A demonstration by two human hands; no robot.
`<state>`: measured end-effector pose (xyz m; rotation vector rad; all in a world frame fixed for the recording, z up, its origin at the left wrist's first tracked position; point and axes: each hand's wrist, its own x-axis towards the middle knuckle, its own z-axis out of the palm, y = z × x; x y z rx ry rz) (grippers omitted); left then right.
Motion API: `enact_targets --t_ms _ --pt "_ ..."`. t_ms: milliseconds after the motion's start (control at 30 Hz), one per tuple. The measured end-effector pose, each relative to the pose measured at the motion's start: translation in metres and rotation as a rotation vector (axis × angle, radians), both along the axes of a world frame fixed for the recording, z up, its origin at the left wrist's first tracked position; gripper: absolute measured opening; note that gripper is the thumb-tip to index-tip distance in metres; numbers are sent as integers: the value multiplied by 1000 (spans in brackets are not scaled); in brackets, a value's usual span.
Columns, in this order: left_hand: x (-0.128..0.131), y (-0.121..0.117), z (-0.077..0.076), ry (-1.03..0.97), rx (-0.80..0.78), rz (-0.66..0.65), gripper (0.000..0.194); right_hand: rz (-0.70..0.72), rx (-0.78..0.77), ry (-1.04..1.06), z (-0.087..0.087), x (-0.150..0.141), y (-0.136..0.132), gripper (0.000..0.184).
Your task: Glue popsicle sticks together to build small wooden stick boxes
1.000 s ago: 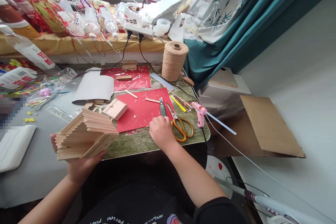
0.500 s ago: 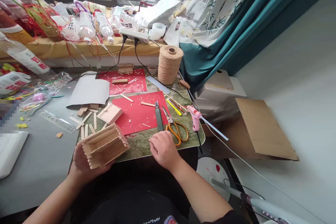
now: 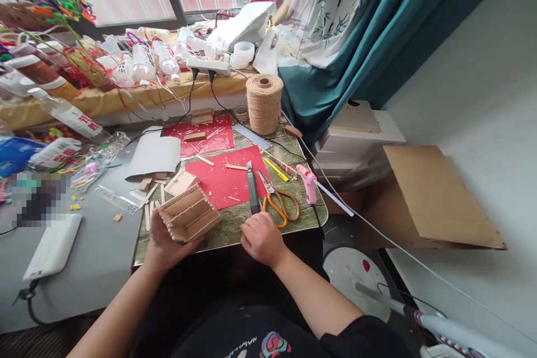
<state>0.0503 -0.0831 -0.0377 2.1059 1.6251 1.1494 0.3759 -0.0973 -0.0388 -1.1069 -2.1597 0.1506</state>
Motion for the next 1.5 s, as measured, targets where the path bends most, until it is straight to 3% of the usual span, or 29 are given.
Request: enact_targets --t_ms 233,500,733,867,933,1000,1067,1100,1200,1267,1400,1500 --pt "15 12 16 118 -128 -236 127 -70 10 3 0 -6 -3 16" --pt "17 23 18 221 -71 -161 126 -130 88 -56 -4 -15 -5 17" --pt "7 26 20 102 -165 -220 124 -122 79 -167 -14 -14 -6 20" --pt "-4 25 23 -84 -190 -307 137 -125 92 -211 -18 -15 -5 25" --pt "-14 29 28 -237 -132 -270 127 -139 78 -222 -17 -17 -5 26" --pt "-25 40 36 -349 -69 -138 93 -161 57 -231 -14 -19 -5 26" --pt "-36 57 44 -335 -45 0 61 -172 47 -239 -12 -21 -5 29" --pt "-41 66 46 -270 -56 35 59 -167 43 -245 -11 -22 -5 31" --pt "-49 87 43 -24 -110 57 92 -139 28 -269 -11 -23 -5 39" --pt "-51 94 33 62 -128 84 102 -127 26 -287 -11 -23 -5 41" --pt "-52 99 19 140 -126 115 87 -120 41 -283 -7 -24 -6 39" --pt "-53 99 21 160 -58 80 79 -123 51 -225 -5 -26 -7 38"
